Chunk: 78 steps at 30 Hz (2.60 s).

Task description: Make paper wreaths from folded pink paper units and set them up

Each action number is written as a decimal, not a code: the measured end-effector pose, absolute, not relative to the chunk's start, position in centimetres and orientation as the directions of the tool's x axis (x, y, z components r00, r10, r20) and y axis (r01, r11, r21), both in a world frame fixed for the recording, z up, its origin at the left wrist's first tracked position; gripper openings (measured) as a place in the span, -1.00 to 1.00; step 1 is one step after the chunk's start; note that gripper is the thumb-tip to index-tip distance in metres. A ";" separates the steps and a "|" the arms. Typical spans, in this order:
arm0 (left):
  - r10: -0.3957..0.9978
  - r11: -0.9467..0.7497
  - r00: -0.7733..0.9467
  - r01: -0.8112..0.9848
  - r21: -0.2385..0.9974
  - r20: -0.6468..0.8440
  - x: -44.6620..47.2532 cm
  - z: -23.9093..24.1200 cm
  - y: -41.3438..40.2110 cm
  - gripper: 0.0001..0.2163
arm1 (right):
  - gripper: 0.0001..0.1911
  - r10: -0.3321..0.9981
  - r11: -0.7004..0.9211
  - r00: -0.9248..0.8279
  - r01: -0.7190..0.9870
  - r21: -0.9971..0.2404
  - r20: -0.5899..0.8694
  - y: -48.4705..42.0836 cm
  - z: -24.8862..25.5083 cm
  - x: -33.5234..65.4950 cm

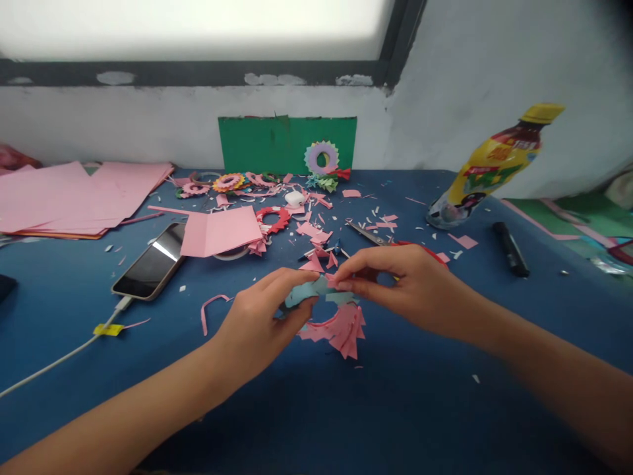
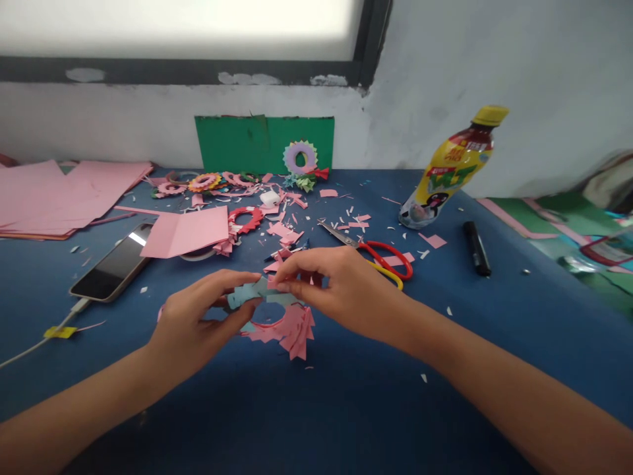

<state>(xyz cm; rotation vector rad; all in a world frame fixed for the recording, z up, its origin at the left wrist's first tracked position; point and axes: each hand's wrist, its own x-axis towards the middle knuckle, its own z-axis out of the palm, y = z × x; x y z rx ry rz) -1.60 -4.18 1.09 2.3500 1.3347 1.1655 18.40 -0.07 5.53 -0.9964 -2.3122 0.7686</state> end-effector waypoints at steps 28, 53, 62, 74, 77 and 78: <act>0.800 -0.562 0.233 0.613 0.555 0.552 -1.5 0.8 -4.1 -0.80 | -0.87 0.747 0.552 -0.653 0.510 -0.659 0.121 1.0 6.9 18.3; 0.975 -0.211 0.099 0.147 0.966 0.198 -1.2 1.1 -3.8 -0.90 | -0.85 0.548 0.712 -0.826 0.377 -0.592 0.133 1.8 7.0 18.5; 0.937 -0.331 0.152 0.101 0.938 0.315 -1.3 1.2 -4.7 -0.85 | -0.80 0.405 0.873 -0.891 0.310 -0.377 0.207 -0.1 8.2 19.0; 0.905 -0.412 0.171 0.125 0.903 0.390 -1.2 1.1 -5.1 -0.79 | -0.83 0.379 0.912 -0.886 0.309 -0.269 0.266 -0.7 8.5 19.2; 0.906 -0.411 0.167 0.126 0.903 0.389 -1.2 1.1 -5.1 -0.79 | -0.85 0.371 0.918 -0.888 0.306 -0.252 0.273 -0.7 8.6 19.2; 0.907 -0.409 0.168 0.128 0.904 0.387 -1.3 1.1 -5.1 -0.79 | -0.85 0.369 0.919 -0.889 0.305 -0.249 0.272 -0.7 8.6 19.2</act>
